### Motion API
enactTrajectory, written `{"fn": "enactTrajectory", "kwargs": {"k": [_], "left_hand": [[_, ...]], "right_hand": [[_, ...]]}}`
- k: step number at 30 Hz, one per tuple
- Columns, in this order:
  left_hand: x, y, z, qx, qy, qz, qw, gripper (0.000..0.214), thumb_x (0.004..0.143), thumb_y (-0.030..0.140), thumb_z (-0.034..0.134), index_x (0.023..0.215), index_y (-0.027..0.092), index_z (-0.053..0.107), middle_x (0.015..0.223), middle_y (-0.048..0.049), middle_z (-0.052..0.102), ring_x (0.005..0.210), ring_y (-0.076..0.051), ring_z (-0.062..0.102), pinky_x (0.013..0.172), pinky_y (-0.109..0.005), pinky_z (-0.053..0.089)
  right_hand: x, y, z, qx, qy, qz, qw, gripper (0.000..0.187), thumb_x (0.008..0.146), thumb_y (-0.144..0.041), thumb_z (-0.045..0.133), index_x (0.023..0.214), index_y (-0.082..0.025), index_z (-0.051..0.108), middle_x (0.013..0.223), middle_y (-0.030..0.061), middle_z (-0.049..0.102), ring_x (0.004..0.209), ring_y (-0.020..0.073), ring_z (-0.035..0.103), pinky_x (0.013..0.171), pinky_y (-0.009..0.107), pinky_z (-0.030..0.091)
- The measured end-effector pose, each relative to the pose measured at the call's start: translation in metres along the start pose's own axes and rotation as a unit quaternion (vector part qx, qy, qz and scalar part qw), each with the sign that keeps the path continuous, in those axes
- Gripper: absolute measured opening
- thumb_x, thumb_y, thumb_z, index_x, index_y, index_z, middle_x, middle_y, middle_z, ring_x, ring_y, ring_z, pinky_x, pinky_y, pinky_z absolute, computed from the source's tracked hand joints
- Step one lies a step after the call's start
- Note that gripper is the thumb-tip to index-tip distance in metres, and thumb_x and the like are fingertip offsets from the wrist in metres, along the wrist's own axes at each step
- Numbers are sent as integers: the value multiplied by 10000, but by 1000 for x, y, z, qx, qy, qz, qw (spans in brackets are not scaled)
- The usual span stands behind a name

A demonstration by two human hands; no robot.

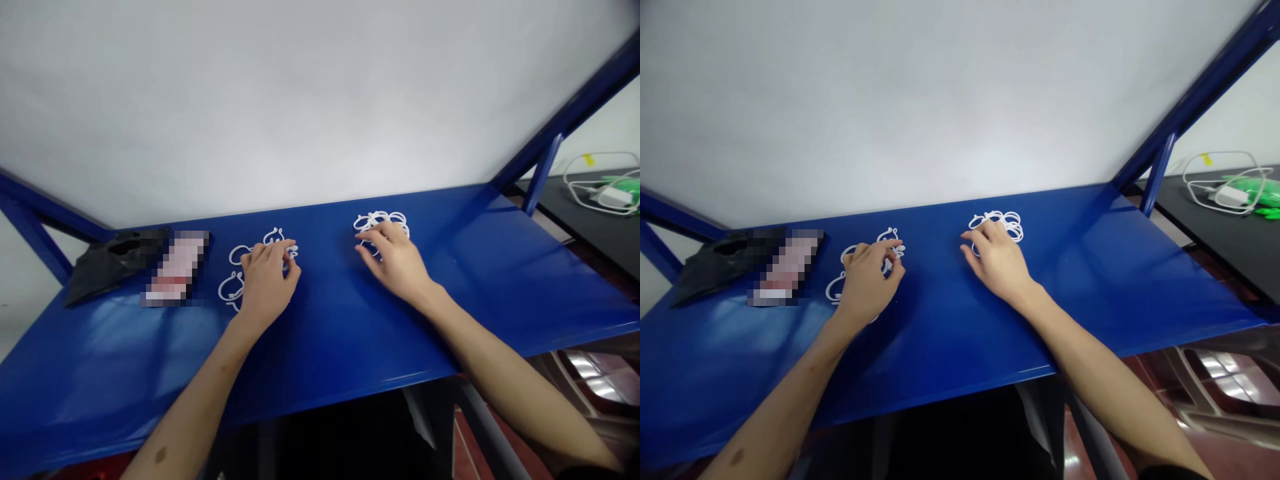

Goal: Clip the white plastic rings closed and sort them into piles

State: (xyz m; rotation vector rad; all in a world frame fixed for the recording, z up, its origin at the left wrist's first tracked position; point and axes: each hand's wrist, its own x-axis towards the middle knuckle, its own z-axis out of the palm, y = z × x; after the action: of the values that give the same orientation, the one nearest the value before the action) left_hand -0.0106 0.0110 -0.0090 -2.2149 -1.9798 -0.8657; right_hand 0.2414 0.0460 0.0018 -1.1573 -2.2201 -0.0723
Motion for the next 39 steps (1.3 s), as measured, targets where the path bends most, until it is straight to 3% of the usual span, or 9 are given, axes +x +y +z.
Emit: {"fn": "enactTrajectory", "kwargs": {"k": [4, 8, 12, 15, 19, 24, 30, 39], "left_hand": [[-1, 8, -6, -164, -13, -11, 986, 308, 881, 162, 513, 1168, 204, 617, 877, -19, 671, 892, -203, 602, 848, -369, 460], [-4, 14, -12, -287, -103, -60, 950, 311, 905, 246, 537, 1209, 245, 600, 912, 1, 649, 791, -146, 593, 735, -300, 476], [-6, 16, -13, -384, -182, -85, 901, 326, 911, 349, 573, 1222, 257, 611, 908, -3, 656, 841, -152, 633, 731, -290, 487], [-7, 18, -10, -400, -198, -105, 889, 314, 912, 371, 578, 1201, 263, 635, 961, -14, 694, 895, -167, 660, 751, -299, 503], [-10, 18, 0, -394, -178, -137, 891, 252, 904, 401, 617, 1100, 267, 699, 1039, -22, 733, 881, -175, 677, 764, -317, 517], [-13, 20, 9, -417, -116, -157, 888, 184, 850, 395, 706, 957, 254, 758, 966, -26, 758, 852, -182, 678, 797, -328, 518], [-13, 23, 10, -465, -64, -196, 861, 214, 839, 408, 719, 967, 241, 764, 944, -34, 766, 781, -161, 668, 725, -299, 528], [-21, 26, 9, -442, -69, -137, 884, 175, 870, 386, 679, 923, 235, 749, 927, -33, 766, 854, -188, 690, 828, -354, 544]], "right_hand": [[-9, -22, 13, 128, -58, -30, 990, 331, 1005, -313, 522, 1314, -198, 550, 1231, 131, 624, 1098, 259, 622, 904, 444, 569], [-15, -34, 22, 247, -96, -9, 964, 426, 997, -323, 543, 1396, -221, 437, 1417, 143, 541, 1071, 222, 659, 889, 425, 589], [-15, -36, 24, 322, -95, 27, 941, 241, 996, -289, 548, 1219, -205, 514, 1149, 85, 692, 945, 182, 696, 822, 357, 586], [-14, -34, 25, 349, -80, 45, 933, 128, 995, -263, 551, 1108, -202, 545, 974, 40, 714, 863, 158, 700, 748, 300, 566], [-12, -34, 25, 352, -74, 62, 931, 76, 991, -249, 561, 1047, -209, 596, 927, 23, 714, 806, 148, 685, 710, 284, 540], [-11, -37, 24, 394, -78, 74, 913, 103, 985, -280, 580, 1035, -218, 646, 928, 18, 712, 796, 140, 666, 687, 266, 530], [-13, -36, 29, 432, -84, 84, 894, 251, 989, -296, 577, 1229, -249, 633, 1021, 35, 695, 848, 142, 652, 765, 292, 549], [-16, -35, 25, 415, -40, 2, 909, 230, 1013, -229, 516, 1146, -245, 703, 952, 50, 679, 885, 171, 646, 811, 356, 550]]}}
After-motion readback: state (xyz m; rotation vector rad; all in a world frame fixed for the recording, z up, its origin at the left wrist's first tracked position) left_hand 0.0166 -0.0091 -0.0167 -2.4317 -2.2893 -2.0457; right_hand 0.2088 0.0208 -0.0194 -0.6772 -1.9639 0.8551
